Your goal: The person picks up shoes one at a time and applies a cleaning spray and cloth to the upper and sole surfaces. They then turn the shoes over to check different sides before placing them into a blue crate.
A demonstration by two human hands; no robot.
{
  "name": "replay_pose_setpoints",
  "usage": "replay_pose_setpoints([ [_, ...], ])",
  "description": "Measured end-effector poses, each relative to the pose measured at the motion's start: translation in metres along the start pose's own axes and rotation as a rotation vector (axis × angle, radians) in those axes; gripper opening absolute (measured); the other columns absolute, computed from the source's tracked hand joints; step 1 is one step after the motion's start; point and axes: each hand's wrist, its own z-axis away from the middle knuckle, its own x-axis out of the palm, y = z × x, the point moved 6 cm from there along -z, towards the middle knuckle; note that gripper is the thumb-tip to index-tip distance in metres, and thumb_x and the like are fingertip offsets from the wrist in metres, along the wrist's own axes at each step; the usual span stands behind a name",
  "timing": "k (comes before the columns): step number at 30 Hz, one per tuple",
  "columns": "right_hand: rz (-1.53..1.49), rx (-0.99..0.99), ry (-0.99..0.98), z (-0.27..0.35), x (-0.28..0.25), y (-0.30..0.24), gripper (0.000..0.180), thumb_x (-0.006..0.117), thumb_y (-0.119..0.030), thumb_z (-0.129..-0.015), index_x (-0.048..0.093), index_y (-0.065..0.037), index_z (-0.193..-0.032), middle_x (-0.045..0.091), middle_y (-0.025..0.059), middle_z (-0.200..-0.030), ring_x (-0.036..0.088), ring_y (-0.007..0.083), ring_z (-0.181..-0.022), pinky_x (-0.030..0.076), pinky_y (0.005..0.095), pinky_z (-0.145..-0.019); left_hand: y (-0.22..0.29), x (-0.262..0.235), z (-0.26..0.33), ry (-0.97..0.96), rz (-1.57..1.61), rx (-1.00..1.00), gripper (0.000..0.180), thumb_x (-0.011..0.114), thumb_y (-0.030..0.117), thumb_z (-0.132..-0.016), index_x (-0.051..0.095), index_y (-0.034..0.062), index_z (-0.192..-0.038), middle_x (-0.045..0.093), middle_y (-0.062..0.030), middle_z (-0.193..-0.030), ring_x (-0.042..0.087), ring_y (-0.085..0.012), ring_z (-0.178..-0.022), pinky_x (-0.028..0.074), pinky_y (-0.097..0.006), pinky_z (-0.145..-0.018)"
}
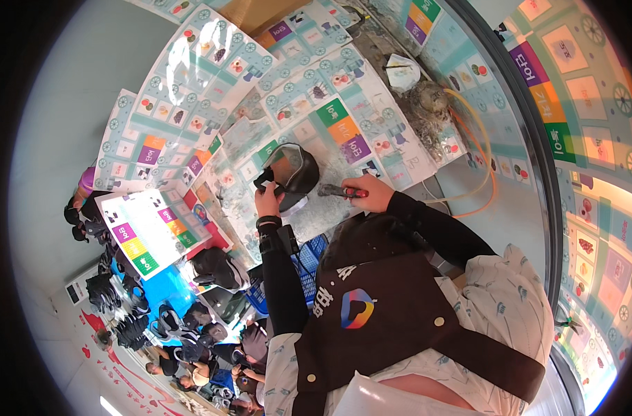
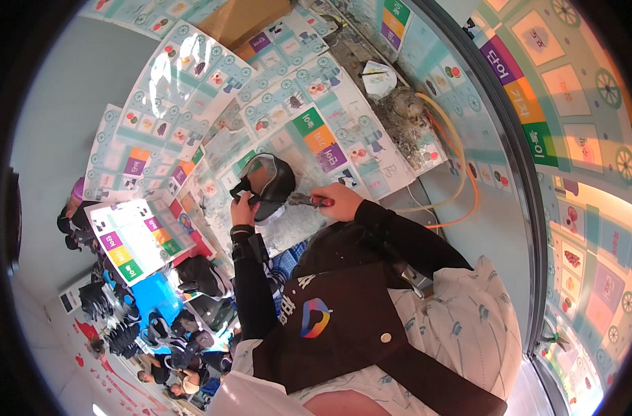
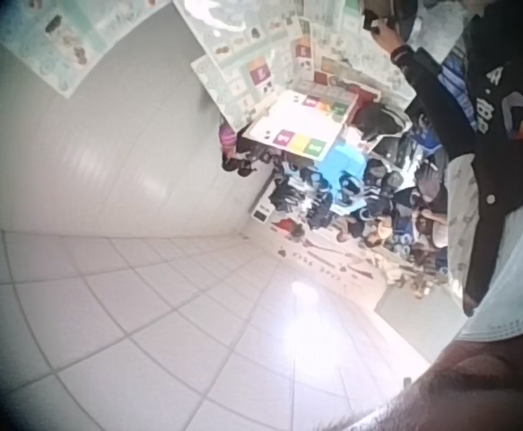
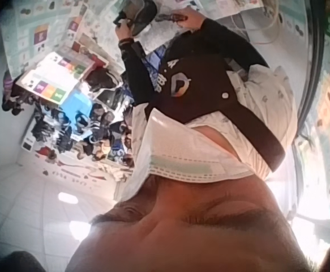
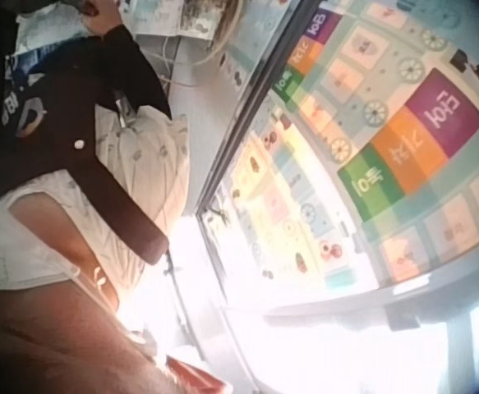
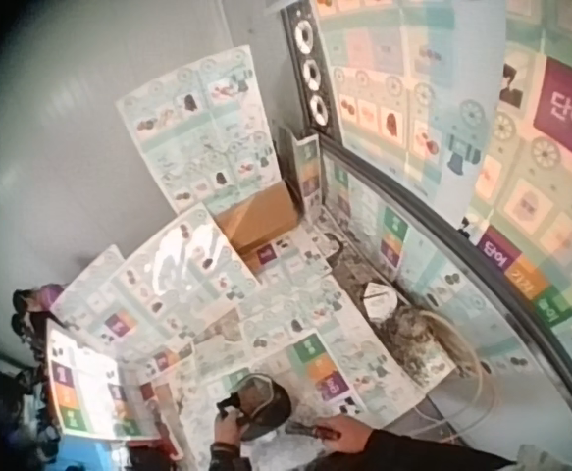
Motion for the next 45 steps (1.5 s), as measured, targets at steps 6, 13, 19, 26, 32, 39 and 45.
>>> replay_pose_setpoints([
  [6, -0.019, 0.096, 0.018, 0.008, -0.008, 0.012, 0.021, 0.060, -0.009, -0.073, 0.062, -0.004, -0.093, 0.060, 0.0178, -0.073, 0.061, 0.0380, -0.072, 0.046, 0.0400, -0.066, 0.001, 0.000, -0.002, 0.018, -0.048, 0.005, 0.029, 0.070, 0.020, -0.088, 0.057, 0.0022, -0.107, 0.064, -0.0073, -0.094, 0.065, -0.0192, -0.075, 0.056, -0.031, -0.059],
  [13, -0.008, 0.195, 0.051, 0.006, -0.009, 0.043, 0.019, 0.063, -0.008, -0.072, 0.060, -0.002, -0.089, 0.056, 0.0099, -0.068, 0.057, 0.0273, -0.066, 0.044, 0.0354, -0.064, 0.002, -0.003, -0.009, 0.039, -0.133, 0.030, 0.039, 0.073, 0.021, -0.085, 0.056, -0.0048, -0.108, 0.064, -0.0117, -0.095, 0.068, -0.0215, -0.078, 0.060, -0.032, -0.055],
  [19, 0.138, 0.262, 0.079, 0.001, -0.030, 0.042, 0.032, 0.063, -0.009, -0.074, 0.063, -0.003, -0.105, 0.066, 0.0183, -0.082, 0.063, 0.0398, -0.081, 0.049, 0.0415, -0.073, 0.026, -0.004, -0.003, 0.046, -0.488, 0.186, 0.033, 0.063, 0.017, -0.089, 0.056, -0.0067, -0.110, 0.066, -0.0161, -0.101, 0.070, -0.0249, -0.076, 0.060, -0.033, -0.052],
  [26, -0.176, 0.197, 0.153, 0.007, -0.053, 0.041, 0.057, 0.062, 0.002, -0.078, 0.054, -0.001, -0.135, 0.069, -0.0006, -0.090, 0.056, 0.0070, -0.072, 0.047, 0.0240, -0.066, 0.083, 0.000, -0.016, 0.029, -1.115, 0.454, 0.045, 0.059, 0.029, -0.086, 0.058, 0.0010, -0.121, 0.067, -0.0293, -0.107, 0.062, -0.0482, -0.104, 0.049, -0.052, -0.088],
  [32, -0.019, 0.058, -0.052, 0.014, -0.017, 0.031, 0.022, 0.063, -0.008, -0.074, 0.060, -0.005, -0.096, 0.057, 0.0136, -0.071, 0.056, 0.0316, -0.067, 0.044, 0.0391, -0.066, 0.062, -0.003, -0.061, -0.025, -1.212, 0.312, 0.062, 0.060, 0.031, -0.085, 0.049, 0.0008, -0.138, 0.063, -0.0299, -0.122, 0.059, -0.0468, -0.114, 0.047, -0.050, -0.097],
  [39, -0.067, 0.064, -0.076, 0.015, -0.012, 0.042, 0.018, 0.061, -0.009, -0.075, 0.057, -0.005, -0.093, 0.053, 0.0135, -0.068, 0.056, 0.0322, -0.066, 0.042, 0.0393, -0.064, 0.068, 0.015, -0.064, -0.081, -1.287, 0.337, 0.064, 0.063, 0.034, -0.083, 0.051, -0.0003, -0.136, 0.064, -0.0281, -0.121, 0.061, -0.0448, -0.114, 0.048, -0.048, -0.098],
  [45, -0.057, 0.194, 0.056, 0.008, -0.020, 0.045, 0.018, 0.059, -0.010, -0.075, 0.060, -0.006, -0.092, 0.058, 0.0155, -0.071, 0.059, 0.0350, -0.070, 0.044, 0.0416, -0.066, 0.065, 0.003, -0.068, -0.058, -1.230, 0.379, 0.064, 0.066, 0.037, -0.084, 0.052, 0.0001, -0.134, 0.066, -0.0274, -0.118, 0.062, -0.0437, -0.111, 0.049, -0.047, -0.097],
])
